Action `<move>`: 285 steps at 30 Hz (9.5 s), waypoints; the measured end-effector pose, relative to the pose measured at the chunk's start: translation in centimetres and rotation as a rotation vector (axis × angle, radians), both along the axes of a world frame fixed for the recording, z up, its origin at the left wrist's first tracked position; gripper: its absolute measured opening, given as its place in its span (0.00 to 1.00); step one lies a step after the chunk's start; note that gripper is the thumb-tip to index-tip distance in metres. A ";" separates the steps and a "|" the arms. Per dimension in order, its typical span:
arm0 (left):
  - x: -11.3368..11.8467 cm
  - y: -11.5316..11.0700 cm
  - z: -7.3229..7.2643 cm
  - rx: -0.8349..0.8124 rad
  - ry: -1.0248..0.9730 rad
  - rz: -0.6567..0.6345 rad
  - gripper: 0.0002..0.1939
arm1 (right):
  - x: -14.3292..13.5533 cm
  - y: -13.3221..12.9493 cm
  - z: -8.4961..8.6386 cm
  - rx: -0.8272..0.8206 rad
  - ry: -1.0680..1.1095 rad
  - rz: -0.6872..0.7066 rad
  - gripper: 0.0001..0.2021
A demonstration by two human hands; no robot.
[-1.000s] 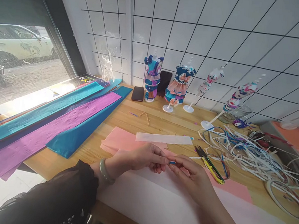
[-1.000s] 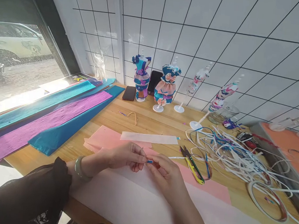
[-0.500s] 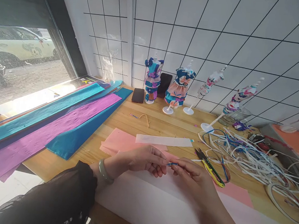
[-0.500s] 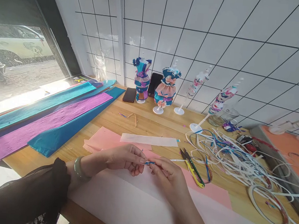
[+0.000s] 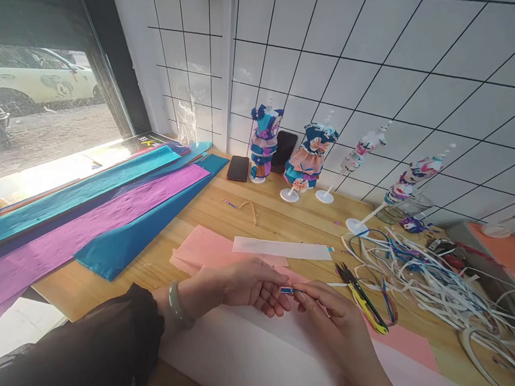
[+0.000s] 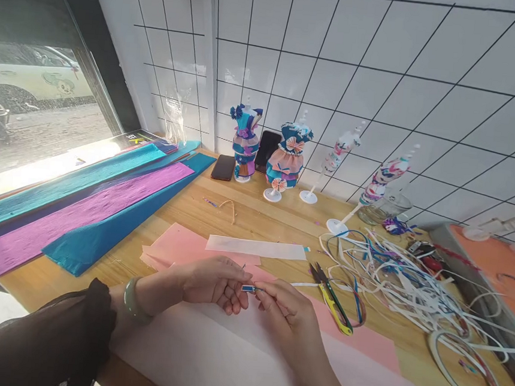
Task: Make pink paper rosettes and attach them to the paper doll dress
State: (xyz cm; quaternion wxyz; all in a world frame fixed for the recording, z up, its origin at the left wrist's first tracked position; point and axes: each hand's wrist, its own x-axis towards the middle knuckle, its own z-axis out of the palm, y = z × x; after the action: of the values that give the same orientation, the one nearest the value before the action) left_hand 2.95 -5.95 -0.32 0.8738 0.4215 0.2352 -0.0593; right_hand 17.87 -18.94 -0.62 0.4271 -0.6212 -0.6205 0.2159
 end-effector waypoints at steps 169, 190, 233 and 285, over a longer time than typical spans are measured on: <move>0.3 -2.4 -1.5 1.129 -0.238 0.394 0.18 | -1.6 0.1 -0.8 0.030 -0.025 -0.212 0.08; 0.7 -2.0 -1.8 0.755 -0.241 0.413 0.19 | -2.2 0.6 0.0 -0.178 0.416 -0.372 0.11; 0.9 -1.5 -1.9 0.513 -0.206 0.398 0.27 | -1.8 0.9 -0.2 -0.193 0.750 -0.310 0.12; -0.1 0.4 -1.1 0.523 -0.274 0.115 0.33 | -1.1 0.0 -0.7 -0.098 -0.104 -0.138 0.10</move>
State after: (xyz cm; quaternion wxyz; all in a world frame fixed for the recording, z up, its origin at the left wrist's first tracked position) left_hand 2.83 -5.60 -1.40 0.7611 0.6223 0.1458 0.1104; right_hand 16.77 -18.94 -1.30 0.3774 -0.6929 -0.5863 0.1835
